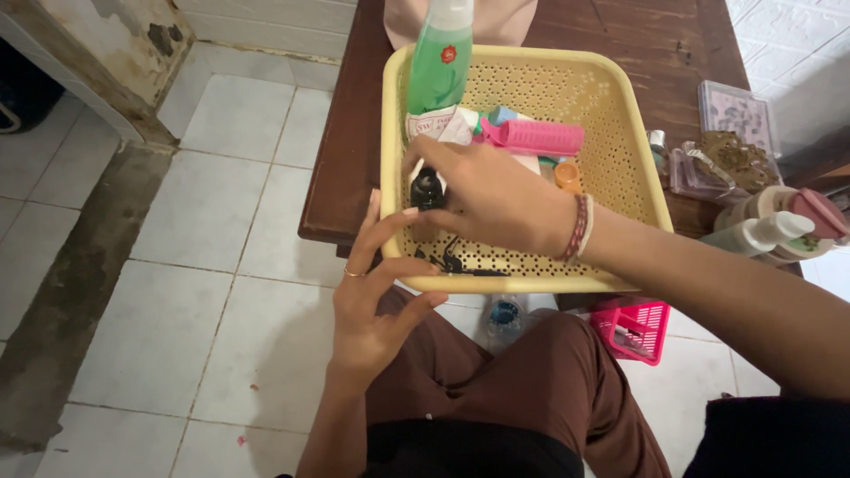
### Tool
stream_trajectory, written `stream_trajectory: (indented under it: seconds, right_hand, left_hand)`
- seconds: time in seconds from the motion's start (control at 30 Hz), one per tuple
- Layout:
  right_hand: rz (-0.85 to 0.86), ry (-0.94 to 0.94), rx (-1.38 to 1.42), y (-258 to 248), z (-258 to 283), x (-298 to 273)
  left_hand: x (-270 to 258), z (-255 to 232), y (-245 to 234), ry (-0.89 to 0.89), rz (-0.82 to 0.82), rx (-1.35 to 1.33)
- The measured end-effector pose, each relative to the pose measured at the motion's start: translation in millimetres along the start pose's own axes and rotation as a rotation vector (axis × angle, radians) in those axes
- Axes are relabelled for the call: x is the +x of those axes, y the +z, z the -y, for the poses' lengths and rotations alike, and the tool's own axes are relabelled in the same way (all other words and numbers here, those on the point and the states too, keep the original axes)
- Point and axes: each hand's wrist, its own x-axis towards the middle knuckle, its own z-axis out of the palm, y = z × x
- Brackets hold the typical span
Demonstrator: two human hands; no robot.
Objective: The person places various personal care items into a yellow plastic basket held on their lap. They add a tube, a white box, a small orange item, a pink hair clip, a black hair tie, a small bottle, and several small plastic containers one by one.
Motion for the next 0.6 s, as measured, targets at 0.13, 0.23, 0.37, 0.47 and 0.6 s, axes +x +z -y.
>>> stream_trajectory:
  seconds: [0.13, 0.23, 0.37, 0.47, 0.6]
  right_hand:
    - [-0.016, -0.070, 0.108, -4, -16, -2]
    - [-0.037, -0.113, 0.124, -4, -25, -4]
    - [-0.029, -0.119, 0.123, -6, -39, -11]
    - [0.041, -0.110, -0.011, -10, -44, -17]
    - [0.148, -0.006, -0.141, -6, -39, -25]
  left_hand:
    - [-2, 3, 2, 0.023, -0.009, 0.013]
    - [-1, 3, 2, 0.032, -0.008, 0.015]
    - [-1, 2, 1, 0.020, 0.000, 0.015]
    - [-1, 2, 1, 0.027, -0.004, 0.013]
    - [-2, 3, 1, 0.035, -0.013, 0.011]
